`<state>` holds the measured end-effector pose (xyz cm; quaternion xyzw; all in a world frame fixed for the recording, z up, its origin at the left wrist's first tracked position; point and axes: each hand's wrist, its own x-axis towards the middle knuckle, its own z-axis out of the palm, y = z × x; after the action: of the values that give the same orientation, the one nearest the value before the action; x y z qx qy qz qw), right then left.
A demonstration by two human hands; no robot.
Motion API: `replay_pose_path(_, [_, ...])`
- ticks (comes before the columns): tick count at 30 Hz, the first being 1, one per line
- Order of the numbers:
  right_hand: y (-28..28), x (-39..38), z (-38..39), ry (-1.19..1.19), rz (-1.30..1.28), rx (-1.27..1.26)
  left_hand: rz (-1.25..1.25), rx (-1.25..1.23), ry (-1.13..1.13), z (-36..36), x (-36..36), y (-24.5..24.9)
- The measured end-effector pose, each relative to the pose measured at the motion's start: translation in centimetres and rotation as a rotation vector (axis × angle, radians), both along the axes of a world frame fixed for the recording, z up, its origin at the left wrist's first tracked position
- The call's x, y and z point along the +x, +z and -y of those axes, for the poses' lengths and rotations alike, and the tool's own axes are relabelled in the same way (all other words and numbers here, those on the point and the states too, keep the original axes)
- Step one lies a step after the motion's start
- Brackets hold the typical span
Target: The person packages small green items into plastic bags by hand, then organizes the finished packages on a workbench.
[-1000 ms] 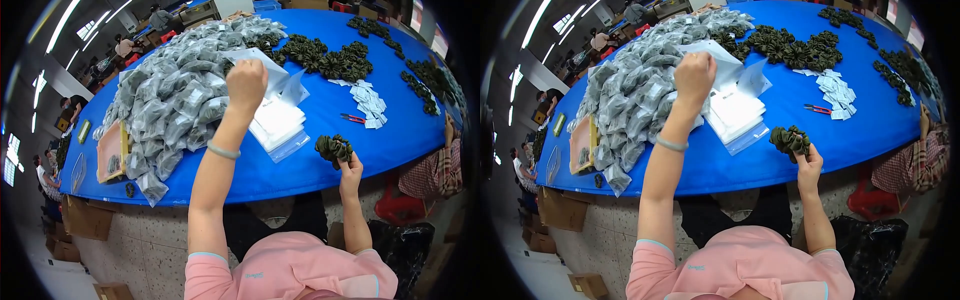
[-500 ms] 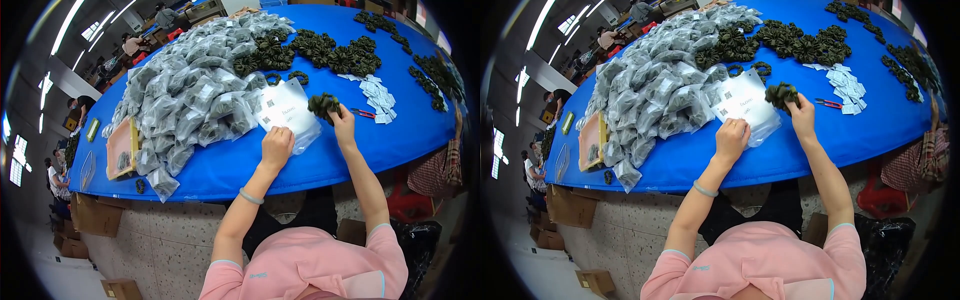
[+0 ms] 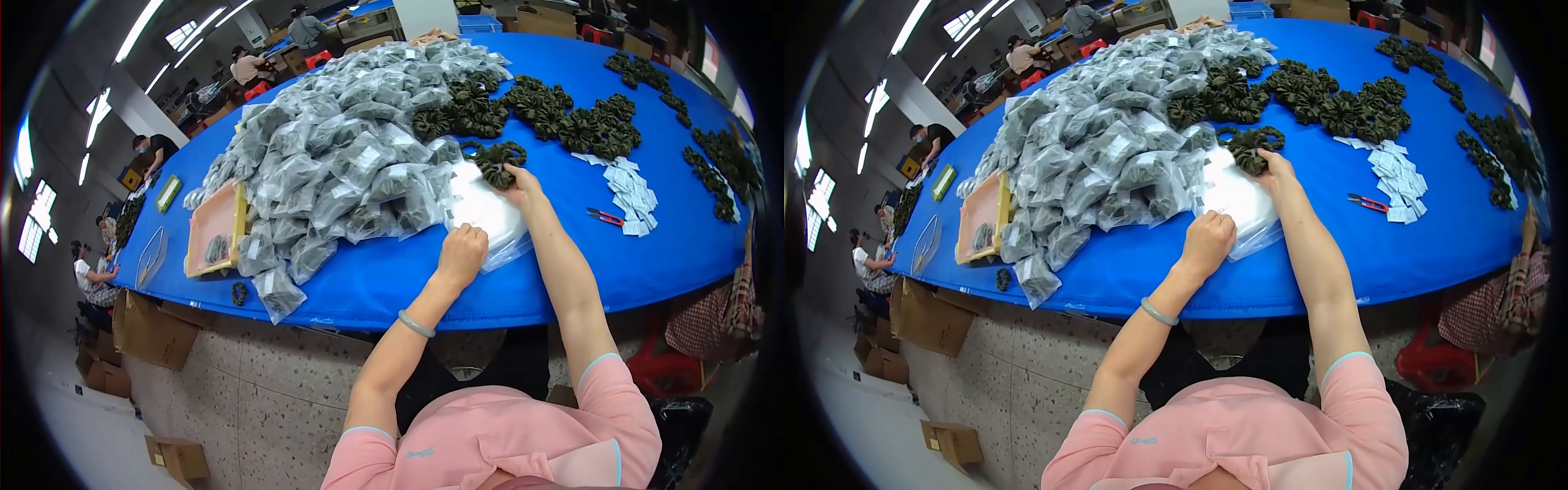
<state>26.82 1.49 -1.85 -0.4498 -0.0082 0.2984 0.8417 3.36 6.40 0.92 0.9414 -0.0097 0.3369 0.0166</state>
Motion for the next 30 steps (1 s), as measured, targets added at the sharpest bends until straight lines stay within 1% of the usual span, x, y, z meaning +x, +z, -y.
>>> replay_pose_path(4, [-1.2, 0.6, -0.2, -0.031, -0.013, -0.024, 0.148, -0.165, -0.061, 0.0, -4.9, 2.2])
replay_pose_path(5, [-1.4, 0.8, -0.2, -0.038, -0.016, -0.020, 0.139, -0.166, -0.060, -0.1, -6.1, 2.4])
replay_pose_path(8, [-1.5, 0.8, -0.2, -0.046, -0.016, -0.009, 0.209, -0.279, 0.095, -0.6, -10.0, 2.7])
replay_pose_path(10, [-1.1, 0.5, 0.1, -0.055, 0.004, 0.018, 0.194, -0.312, 0.126, -0.3, -11.0, 2.4])
replay_pose_path(12, [0.1, -0.2, 1.4, -0.087, 0.040, 0.066, 0.137, -0.329, 0.093, 1.4, -10.4, 1.6])
replay_pose_path(15, [3.9, -2.4, 6.2, -0.194, 0.203, 0.153, 0.144, -0.330, -0.038, 4.1, -7.7, 0.8])
replay_pose_path(18, [7.5, -7.2, 12.5, -0.285, 0.419, 0.111, 0.049, -0.241, -0.162, 7.0, -4.1, -0.8])
replay_pose_path(19, [8.3, -9.7, 14.8, -0.321, 0.556, 0.073, 0.022, -0.217, -0.196, 7.9, -3.3, -1.0])
replay_pose_path(21, [8.4, -14.1, 18.4, -0.479, 0.797, -0.279, -0.026, -0.173, -0.250, 9.5, -1.7, -1.4])
replay_pose_path(22, [7.8, -16.0, 20.0, -0.489, 0.800, -0.295, -0.024, -0.183, -0.265, 10.1, -1.0, -1.2])
replay_pose_path(23, [7.3, -17.7, 21.4, -0.488, 0.848, -0.308, -0.060, -0.117, -0.308, 10.7, -0.6, -0.9])
replay_pose_path(24, [6.8, -18.7, 22.3, -0.490, 0.839, -0.290, -0.096, -0.047, -0.348, 11.1, -0.2, -0.8])
replay_pose_path(25, [6.3, -19.8, 23.2, -0.493, 0.830, -0.273, -0.103, -0.054, -0.352, 11.4, 0.0, -1.0])
replay_pose_path(27, [5.2, -20.9, 24.6, -0.508, 0.757, -0.229, -0.176, -0.035, -0.422, 11.8, 0.5, -1.4])
replay_pose_path(28, [4.5, -21.2, 25.4, -0.485, 0.681, -0.215, -0.210, -0.019, -0.456, 11.9, 0.9, -1.4])
replay_pose_path(30, [3.5, -21.3, 26.2, -0.466, 0.589, -0.232, -0.256, -0.075, -0.462, 11.5, 1.5, -1.7])
